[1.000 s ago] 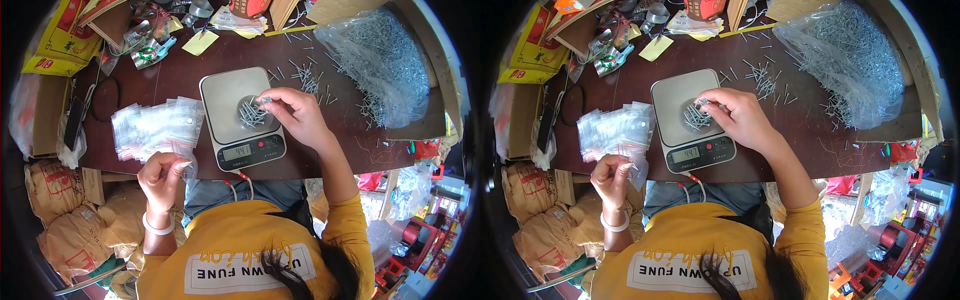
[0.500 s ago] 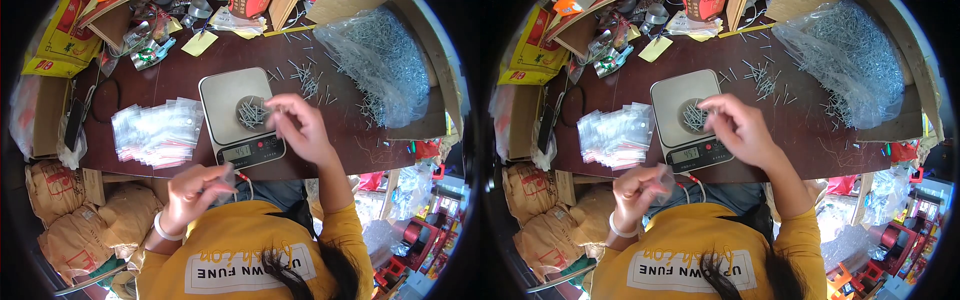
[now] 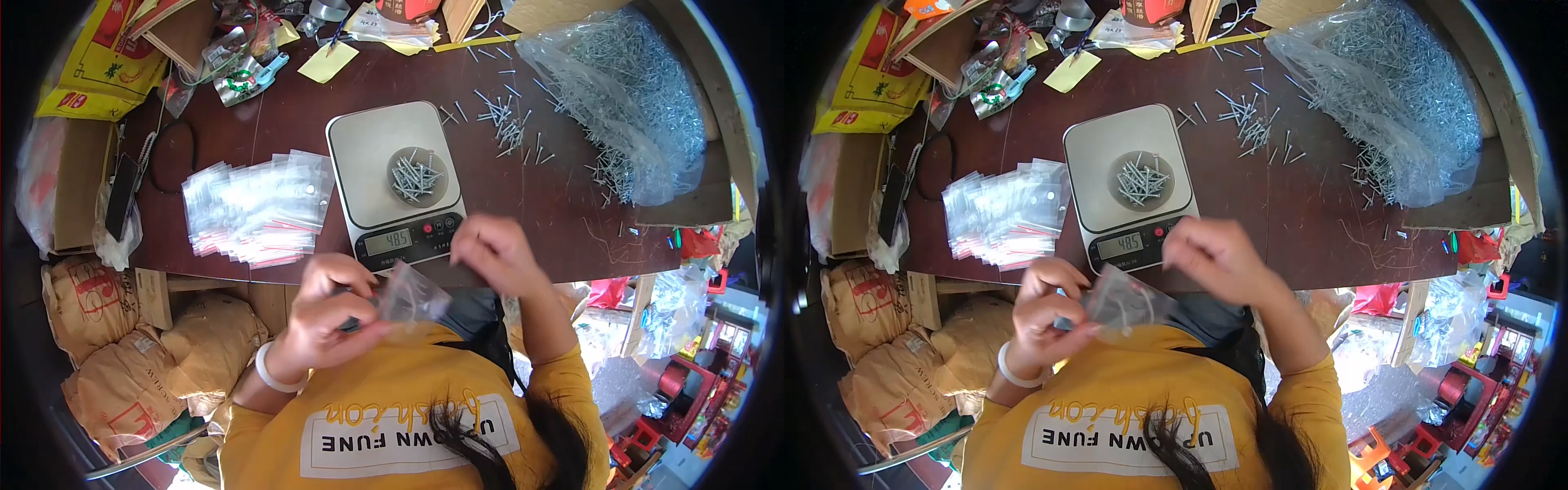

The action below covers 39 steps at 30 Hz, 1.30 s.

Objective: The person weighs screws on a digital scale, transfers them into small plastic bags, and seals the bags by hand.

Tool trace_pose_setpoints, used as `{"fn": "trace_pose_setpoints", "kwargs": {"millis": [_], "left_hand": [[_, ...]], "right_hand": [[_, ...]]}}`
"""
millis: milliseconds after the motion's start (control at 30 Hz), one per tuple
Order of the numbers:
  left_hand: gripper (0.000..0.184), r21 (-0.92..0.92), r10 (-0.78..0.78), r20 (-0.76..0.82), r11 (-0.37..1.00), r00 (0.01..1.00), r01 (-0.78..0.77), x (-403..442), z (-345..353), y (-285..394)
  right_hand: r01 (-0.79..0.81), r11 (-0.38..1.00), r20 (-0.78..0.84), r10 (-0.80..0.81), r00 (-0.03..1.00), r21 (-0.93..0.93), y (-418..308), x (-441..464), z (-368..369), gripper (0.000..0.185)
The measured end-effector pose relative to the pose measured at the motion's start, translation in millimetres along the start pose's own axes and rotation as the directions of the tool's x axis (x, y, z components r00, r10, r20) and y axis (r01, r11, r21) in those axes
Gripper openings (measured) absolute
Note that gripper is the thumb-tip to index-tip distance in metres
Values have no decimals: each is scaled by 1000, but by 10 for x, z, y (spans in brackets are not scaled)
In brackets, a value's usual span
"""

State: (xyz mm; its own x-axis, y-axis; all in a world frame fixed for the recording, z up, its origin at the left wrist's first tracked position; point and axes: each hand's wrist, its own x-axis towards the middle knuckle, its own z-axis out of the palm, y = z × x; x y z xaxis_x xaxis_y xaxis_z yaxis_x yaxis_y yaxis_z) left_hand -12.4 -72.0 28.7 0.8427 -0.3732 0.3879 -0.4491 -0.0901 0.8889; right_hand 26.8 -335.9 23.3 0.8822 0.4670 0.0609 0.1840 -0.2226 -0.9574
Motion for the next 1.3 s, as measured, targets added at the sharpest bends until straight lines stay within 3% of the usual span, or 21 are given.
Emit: {"fn": "trace_pose_setpoints", "kwargs": {"millis": [33, 100, 133, 167, 200, 233, 300, 333, 367, 400, 533, 567, 600, 633, 767, 800, 900, 1033, 1167, 1233, 1300], "left_hand": [[20, 54, 2, -6, 999, 1000, -1, -11, -65, -19], [21, 163, 8, -18, 987, 1000, -5, -21, -204, -63], [21, 163, -89, -6, 983, 996, 89, -74, -264, -75], [20, 207, -59, -10, 977, 998, 60, -51, -269, -72], [21, 250, -30, -13, 968, 999, 32, -2, -265, -56], [21, 294, -2, -15, 956, 1000, 6, 30, -252, -43], [20, 185, -46, 44, 982, 998, 37, 40, -196, -34], [20, 157, -40, 85, 987, 996, 26, 55, -170, -41], [20, 128, -30, 127, 992, 991, 14, 79, -130, -52], [20, 32, 5, 59, 999, 998, -7, 120, -40, -68], [21, 222, 58, 20, 973, 998, -61, 163, 63, -99], [19, 202, -13, -4, 979, 1000, 13, 163, 66, -101], [19, 178, -86, -24, 980, 996, 89, 158, 71, -103], [18, 151, -160, -41, 975, 986, 164, 155, 82, -107], [16, 206, -86, -89, 973, 992, 103, 239, 207, -170], [19, 252, -28, -80, 967, 996, 47, 256, 230, -169], [27, 288, 95, -63, 955, 993, -73, 256, 310, -228], [26, 281, 146, -100, 953, 984, -113, 255, 353, -242], [20, 353, 117, -118, 933, 986, -69, 297, 271, -146], [17, 365, 124, -155, 929, 980, -60, 277, 255, -174], [15, 293, 106, -227, 955, 968, -36, 288, 242, -186]], "right_hand": [[-66, 994, -87, 59, 994, -84, 79, 44, -88, 13], [-51, 941, -301, -56, 952, -336, 309, 152, -259, 14], [-90, 890, -338, -74, 938, -446, 373, 197, -335, 13], [-133, 826, -372, -97, 923, -547, 429, 232, -406, 13], [-105, 694, -309, -177, 934, -713, 445, 270, -457, 28], [-53, 745, -283, -185, 941, -664, 443, 286, -446, 37], [45, 834, -231, -203, 952, -550, 400, 348, -356, 55], [74, 852, -123, -160, 980, -519, 392, 394, -323, 79], [80, 867, -86, -140, 986, -492, 331, 411, -222, 88], [77, 847, -92, -147, 985, -526, 336, 458, -106, 86], [100, 793, -43, -157, 987, -601, 369, 553, 53, 76], [101, 944, -59, -125, 990, -314, 349, 571, 58, 73], [86, 996, -66, -86, 994, 7, 306, 581, 56, 70], [62, 943, -61, -44, 997, 327, 249, 585, 44, 68], [130, 953, 90, -160, 983, 274, -169, 600, -90, 50], [241, 955, 111, -262, 959, 173, -232, 651, -84, 47], [344, 894, 230, -284, 931, -288, -492, 664, -22, 44], [446, 687, 224, -393, 892, -573, -747, 608, 111, 35], [427, 769, 151, -407, 901, -476, -631, 630, -124, 39], [311, 908, 7, -322, 947, -280, -312, 633, -187, 53], [98, 979, -85, -115, 990, -177, 68, 607, -151, 57]]}}
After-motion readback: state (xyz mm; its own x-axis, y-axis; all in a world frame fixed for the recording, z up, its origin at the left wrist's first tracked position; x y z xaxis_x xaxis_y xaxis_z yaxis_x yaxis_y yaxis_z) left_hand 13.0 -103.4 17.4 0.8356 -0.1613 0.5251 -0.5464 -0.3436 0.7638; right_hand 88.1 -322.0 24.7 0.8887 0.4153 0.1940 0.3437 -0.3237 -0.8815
